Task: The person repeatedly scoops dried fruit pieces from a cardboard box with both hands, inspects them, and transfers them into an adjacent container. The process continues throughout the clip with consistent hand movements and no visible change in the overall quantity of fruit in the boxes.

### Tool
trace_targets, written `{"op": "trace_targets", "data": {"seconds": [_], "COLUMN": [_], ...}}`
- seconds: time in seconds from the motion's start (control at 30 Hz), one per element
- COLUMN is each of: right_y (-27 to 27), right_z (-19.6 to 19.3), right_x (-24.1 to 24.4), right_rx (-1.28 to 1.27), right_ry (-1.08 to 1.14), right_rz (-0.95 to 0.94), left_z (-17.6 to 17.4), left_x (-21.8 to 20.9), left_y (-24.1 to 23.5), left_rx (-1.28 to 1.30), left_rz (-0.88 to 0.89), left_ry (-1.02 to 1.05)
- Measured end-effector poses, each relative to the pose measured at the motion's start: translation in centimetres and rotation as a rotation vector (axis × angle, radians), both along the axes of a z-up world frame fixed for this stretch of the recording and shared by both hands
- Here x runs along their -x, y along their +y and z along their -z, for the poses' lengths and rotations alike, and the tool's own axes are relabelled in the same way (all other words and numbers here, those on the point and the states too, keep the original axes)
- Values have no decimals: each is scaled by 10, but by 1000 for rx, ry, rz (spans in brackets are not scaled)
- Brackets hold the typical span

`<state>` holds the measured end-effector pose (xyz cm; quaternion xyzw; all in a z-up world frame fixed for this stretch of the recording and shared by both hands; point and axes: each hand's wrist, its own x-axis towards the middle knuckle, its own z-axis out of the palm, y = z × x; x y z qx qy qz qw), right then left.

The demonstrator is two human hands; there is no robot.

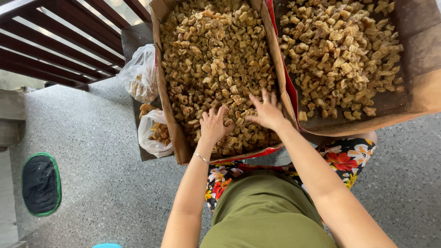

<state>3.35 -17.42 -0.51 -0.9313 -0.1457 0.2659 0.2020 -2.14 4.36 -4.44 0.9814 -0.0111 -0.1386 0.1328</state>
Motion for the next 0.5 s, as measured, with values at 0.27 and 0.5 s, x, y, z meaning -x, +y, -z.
{"op": "trace_targets", "data": {"seconds": [0.27, 0.5], "right_y": [-3, 0], "right_z": [79, 67], "right_x": [23, -10], "right_rx": [-155, -1566], "right_ry": [-257, 700], "right_rz": [112, 837], "left_z": [22, 1], "left_x": [-6, -23], "left_y": [1, 4], "left_rx": [356, 1273], "left_rz": [-202, -646], "left_ry": [-33, 261]}}
